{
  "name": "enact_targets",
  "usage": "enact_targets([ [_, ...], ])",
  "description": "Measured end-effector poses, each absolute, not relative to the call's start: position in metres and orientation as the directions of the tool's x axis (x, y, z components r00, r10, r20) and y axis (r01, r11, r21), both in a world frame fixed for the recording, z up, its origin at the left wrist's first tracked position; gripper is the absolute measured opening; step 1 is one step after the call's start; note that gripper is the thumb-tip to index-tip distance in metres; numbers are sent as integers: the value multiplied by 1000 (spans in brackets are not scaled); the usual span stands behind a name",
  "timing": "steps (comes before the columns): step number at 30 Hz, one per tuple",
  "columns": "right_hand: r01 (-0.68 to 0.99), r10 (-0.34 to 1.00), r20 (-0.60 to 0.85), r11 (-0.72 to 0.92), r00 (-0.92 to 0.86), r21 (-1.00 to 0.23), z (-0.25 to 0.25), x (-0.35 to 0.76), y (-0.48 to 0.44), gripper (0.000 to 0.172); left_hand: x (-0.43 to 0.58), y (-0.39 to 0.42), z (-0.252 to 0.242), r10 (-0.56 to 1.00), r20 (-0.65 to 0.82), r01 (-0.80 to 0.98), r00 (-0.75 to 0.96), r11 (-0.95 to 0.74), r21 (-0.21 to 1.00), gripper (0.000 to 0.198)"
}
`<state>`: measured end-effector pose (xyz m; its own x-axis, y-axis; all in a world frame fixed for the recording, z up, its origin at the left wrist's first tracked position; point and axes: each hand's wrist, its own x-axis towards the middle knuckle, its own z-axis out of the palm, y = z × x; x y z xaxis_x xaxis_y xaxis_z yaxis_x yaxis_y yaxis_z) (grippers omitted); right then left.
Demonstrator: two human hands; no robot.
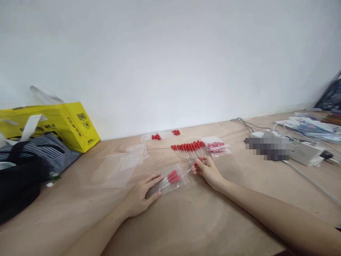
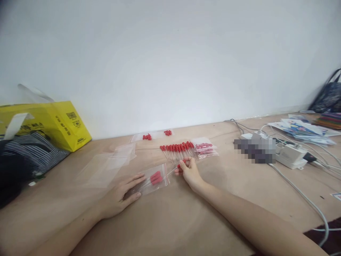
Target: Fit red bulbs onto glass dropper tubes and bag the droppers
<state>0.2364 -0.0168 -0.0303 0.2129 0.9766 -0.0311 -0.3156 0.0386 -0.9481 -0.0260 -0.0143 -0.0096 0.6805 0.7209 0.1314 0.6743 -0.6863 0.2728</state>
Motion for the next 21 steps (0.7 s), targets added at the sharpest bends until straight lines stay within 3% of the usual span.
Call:
enact_targets([
  [3,-343,991,-52,-5,126,-939,-30,234,-23,35,-22,-13,-13,721,161,677,674,-690,256,44],
  [10,-31,989,-38,-43,-146,-999,-25,235,-27,37,-15,-15,-9,725,160,688,670,-688,231,42],
  [17,32,927,3,16,-375,-999,-26,240,-19,36,-14,-14,-6,722,126,690,680,-689,221,42],
  [21,90,931,-27,6,-364,-996,-26,235,-17,39,-12,-13,-4,706,82,679,703,-701,217,43],
])
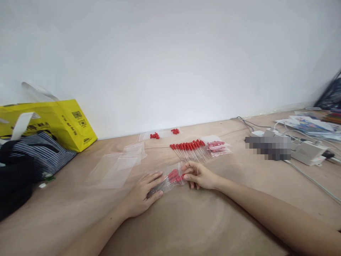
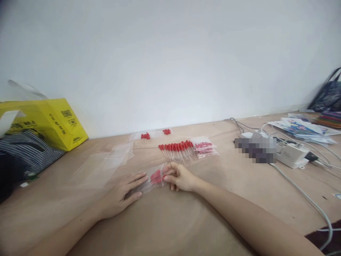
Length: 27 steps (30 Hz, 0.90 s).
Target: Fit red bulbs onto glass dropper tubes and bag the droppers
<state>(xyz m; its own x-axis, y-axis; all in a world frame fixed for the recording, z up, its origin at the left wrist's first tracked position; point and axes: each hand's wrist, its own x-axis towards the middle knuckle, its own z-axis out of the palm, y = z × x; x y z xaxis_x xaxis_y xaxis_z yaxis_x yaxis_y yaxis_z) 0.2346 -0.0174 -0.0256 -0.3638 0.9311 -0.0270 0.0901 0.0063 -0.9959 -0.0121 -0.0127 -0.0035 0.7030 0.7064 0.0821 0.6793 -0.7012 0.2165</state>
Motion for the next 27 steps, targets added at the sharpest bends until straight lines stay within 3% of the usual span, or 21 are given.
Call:
enact_targets([
  [6,225,974,-50,1,-223,-974,-26,226,-19,28,-11,-15,0,706,51,680,706,-697,229,45],
  [12,218,935,-4,78,-353,-973,-32,228,-17,18,-12,-15,-2,715,81,683,694,-690,238,44],
  [15,243,972,19,78,-235,-967,-33,225,-18,15,-13,-15,-4,706,63,680,705,-699,222,45],
  [20,386,949,-152,-36,-275,-922,-20,234,-1,9,-13,-15,-4,695,65,671,716,-711,211,46],
  [22,552,983,-32,73,-178,-830,-10,243,18,6,-13,-16,-3,696,55,674,716,-709,207,46],
  [24,771,976,216,157,-26,-617,-1,250,42,10,-12,-16,-2,697,39,677,716,-706,206,47],
  [27,862,946,318,115,56,-494,6,250,77,21,-12,-16,-1,701,26,681,713,-701,214,47],
])
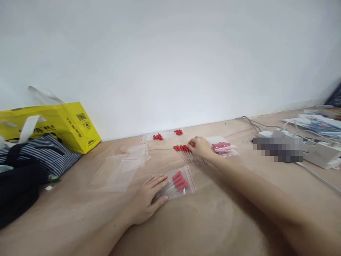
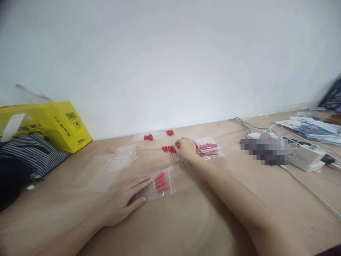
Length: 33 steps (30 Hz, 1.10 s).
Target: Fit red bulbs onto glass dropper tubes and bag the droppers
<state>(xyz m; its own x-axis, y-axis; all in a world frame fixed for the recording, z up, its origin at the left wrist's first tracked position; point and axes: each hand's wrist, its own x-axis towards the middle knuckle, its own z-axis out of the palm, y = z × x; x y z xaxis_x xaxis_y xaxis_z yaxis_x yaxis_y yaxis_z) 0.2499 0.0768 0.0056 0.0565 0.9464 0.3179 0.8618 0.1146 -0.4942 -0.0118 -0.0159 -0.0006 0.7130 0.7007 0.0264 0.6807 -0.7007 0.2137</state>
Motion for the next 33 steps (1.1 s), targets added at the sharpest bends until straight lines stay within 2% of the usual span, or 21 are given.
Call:
enact_targets([
  [2,918,940,336,89,50,-387,5,244,95,26,-12,-16,0,704,26,683,710,-697,221,47],
  [4,939,945,323,70,45,-338,1,238,108,27,-12,-16,0,707,27,684,707,-693,229,47],
  [9,906,953,294,56,77,-420,-6,234,123,21,-14,-16,-1,704,33,678,709,-694,241,47],
  [14,802,939,327,117,102,-585,3,250,124,24,-14,-14,-3,698,51,668,714,-702,245,47],
  [19,590,910,388,236,145,-773,15,276,100,40,-13,-16,-4,720,55,689,692,-681,248,48],
  [20,503,892,406,264,197,-823,15,280,90,42,-13,-17,-4,732,53,701,679,-668,248,48],
  [22,228,854,394,332,339,-915,11,285,68,42,-13,-18,-5,754,48,723,655,-645,248,48],
  [23,107,857,357,343,370,-933,7,285,55,41,-14,-18,-6,760,51,729,647,-637,250,48],
  [25,-13,889,282,307,360,-952,-3,283,32,41,-14,-17,-8,762,65,727,644,-636,257,47],
  [29,-149,930,130,191,344,-970,-22,274,3,42,-14,-17,-9,758,78,719,648,-642,268,47],
  [33,-226,940,49,131,337,-965,-30,265,-2,43,-13,-17,-8,770,72,732,634,-628,266,48],
])
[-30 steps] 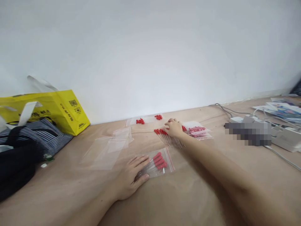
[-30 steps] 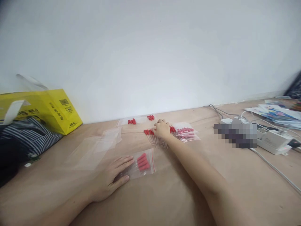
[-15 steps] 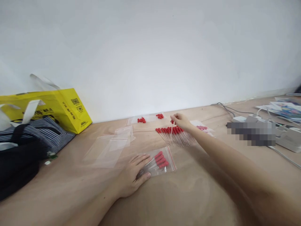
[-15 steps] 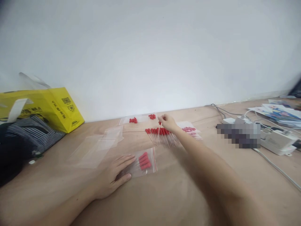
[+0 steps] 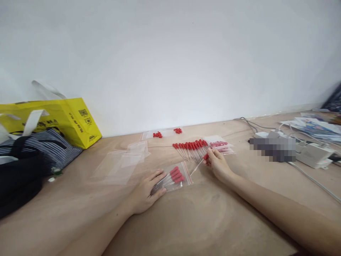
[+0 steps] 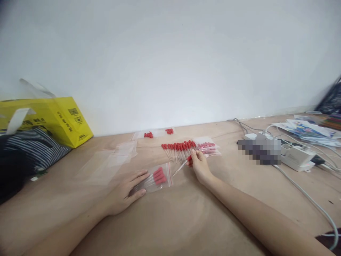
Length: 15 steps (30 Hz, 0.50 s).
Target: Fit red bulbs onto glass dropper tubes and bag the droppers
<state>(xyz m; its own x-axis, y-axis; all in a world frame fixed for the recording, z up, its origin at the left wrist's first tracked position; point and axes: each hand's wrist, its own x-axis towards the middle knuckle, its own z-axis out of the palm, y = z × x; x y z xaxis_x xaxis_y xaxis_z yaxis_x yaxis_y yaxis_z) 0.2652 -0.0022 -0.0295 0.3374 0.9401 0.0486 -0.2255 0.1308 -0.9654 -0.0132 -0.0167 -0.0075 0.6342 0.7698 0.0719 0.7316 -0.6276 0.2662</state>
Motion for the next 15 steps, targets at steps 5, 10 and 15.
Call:
enact_targets([
  [5,-280,970,25,94,241,-955,-32,254,-9,42,-14,-16,-9,765,81,725,638,-633,272,48],
  [10,-363,993,-54,-11,108,-932,-32,240,-24,37,-14,-15,-11,759,97,715,644,-642,278,48],
  [15,-352,992,-63,-97,-107,-931,-29,236,-32,34,-13,-16,-9,765,92,719,638,-634,287,48],
])
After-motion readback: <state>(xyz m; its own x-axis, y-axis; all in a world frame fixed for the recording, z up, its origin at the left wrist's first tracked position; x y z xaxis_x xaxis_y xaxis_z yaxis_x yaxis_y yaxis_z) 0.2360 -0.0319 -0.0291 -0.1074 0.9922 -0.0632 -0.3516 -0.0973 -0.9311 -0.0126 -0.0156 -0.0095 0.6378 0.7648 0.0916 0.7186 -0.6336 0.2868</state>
